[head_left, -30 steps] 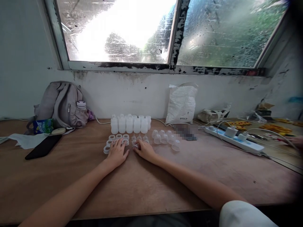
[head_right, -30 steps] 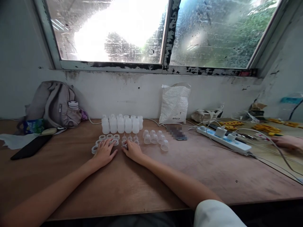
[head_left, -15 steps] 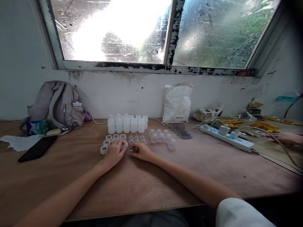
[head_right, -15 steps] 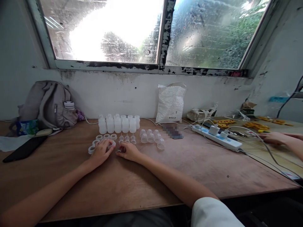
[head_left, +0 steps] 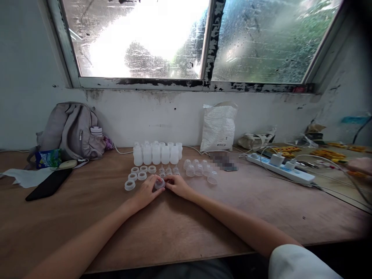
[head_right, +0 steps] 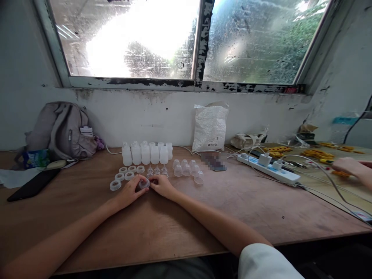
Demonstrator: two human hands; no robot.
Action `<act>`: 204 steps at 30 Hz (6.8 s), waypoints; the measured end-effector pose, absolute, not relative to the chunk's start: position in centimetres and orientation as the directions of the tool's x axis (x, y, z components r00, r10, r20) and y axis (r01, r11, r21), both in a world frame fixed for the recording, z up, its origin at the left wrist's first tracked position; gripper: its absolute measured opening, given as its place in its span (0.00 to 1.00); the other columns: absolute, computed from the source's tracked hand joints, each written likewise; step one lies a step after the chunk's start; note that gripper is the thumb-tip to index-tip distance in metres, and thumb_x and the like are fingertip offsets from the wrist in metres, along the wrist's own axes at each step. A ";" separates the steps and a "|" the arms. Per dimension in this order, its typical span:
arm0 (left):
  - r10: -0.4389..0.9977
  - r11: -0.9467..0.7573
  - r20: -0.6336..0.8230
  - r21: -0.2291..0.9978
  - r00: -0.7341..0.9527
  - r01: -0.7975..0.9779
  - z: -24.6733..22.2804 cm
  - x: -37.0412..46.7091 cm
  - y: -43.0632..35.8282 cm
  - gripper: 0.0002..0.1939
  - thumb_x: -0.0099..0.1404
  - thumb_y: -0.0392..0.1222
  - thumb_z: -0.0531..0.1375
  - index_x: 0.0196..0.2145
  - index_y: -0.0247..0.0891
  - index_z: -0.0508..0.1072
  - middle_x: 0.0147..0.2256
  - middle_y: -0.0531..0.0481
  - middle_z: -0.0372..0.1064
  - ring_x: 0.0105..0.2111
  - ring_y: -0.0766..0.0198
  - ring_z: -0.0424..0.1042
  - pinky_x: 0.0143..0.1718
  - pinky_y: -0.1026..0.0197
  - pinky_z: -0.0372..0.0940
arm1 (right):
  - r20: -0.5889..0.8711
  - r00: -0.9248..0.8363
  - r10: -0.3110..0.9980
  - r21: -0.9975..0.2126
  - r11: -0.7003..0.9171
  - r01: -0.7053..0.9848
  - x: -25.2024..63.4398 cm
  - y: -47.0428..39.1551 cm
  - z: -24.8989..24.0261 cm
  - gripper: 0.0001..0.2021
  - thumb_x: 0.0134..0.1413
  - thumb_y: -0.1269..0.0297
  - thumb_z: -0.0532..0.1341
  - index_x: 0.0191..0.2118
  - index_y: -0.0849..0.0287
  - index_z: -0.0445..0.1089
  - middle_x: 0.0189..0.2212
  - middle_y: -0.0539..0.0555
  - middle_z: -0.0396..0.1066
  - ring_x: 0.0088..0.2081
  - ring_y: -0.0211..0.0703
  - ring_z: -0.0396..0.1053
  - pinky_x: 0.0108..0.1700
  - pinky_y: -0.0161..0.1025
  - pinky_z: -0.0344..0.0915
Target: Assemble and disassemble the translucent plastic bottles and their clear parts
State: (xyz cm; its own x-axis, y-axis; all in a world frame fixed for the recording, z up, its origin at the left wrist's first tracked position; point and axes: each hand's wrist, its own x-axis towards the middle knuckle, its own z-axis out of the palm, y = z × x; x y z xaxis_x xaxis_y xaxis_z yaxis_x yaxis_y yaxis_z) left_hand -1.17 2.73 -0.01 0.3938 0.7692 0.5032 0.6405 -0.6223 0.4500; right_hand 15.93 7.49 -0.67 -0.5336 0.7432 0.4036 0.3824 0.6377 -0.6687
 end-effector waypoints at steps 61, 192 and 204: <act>0.954 -0.299 0.289 0.886 0.084 0.354 -0.2 -0.2 2.4 0.16 0.58 0.53 0.51 0.28 0.36 0.64 0.17 0.56 0.63 0.15 0.69 0.62 0.19 0.67 0.57 | 0.422 -0.395 0.816 -0.858 0.500 0.115 14.7 5.3 -0.2 0.13 0.55 0.55 0.49 0.41 0.56 0.62 0.31 0.50 0.62 0.24 0.32 0.61 0.27 0.32 0.60; 0.930 -0.355 0.343 0.745 0.132 0.565 0.7 0.0 1.5 0.05 0.54 0.39 0.53 0.30 0.38 0.60 0.22 0.57 0.64 0.15 0.72 0.59 0.19 0.68 0.55 | 0.542 -0.442 0.714 -0.589 0.699 0.406 14.3 4.6 -0.5 0.09 0.42 0.74 0.52 0.33 0.59 0.60 0.19 0.45 0.59 0.22 0.33 0.57 0.25 0.29 0.52; 0.940 -0.335 0.327 0.833 0.096 0.440 0.1 -0.4 2.0 0.08 0.55 0.43 0.52 0.33 0.38 0.60 0.23 0.56 0.65 0.13 0.72 0.60 0.16 0.68 0.55 | 0.568 -0.493 0.659 -0.564 0.748 0.350 14.5 4.1 0.0 0.11 0.47 0.72 0.52 0.39 0.59 0.62 0.21 0.46 0.60 0.22 0.33 0.57 0.27 0.29 0.55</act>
State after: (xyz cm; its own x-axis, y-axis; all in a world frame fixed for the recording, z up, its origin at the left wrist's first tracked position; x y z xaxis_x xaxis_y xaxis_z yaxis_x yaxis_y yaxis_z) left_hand -0.42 1.95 0.05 0.0956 0.9400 0.3274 0.4397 -0.3350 0.8333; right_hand 14.53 4.13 0.00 -0.4927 0.6595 0.5678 0.3502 0.7475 -0.5644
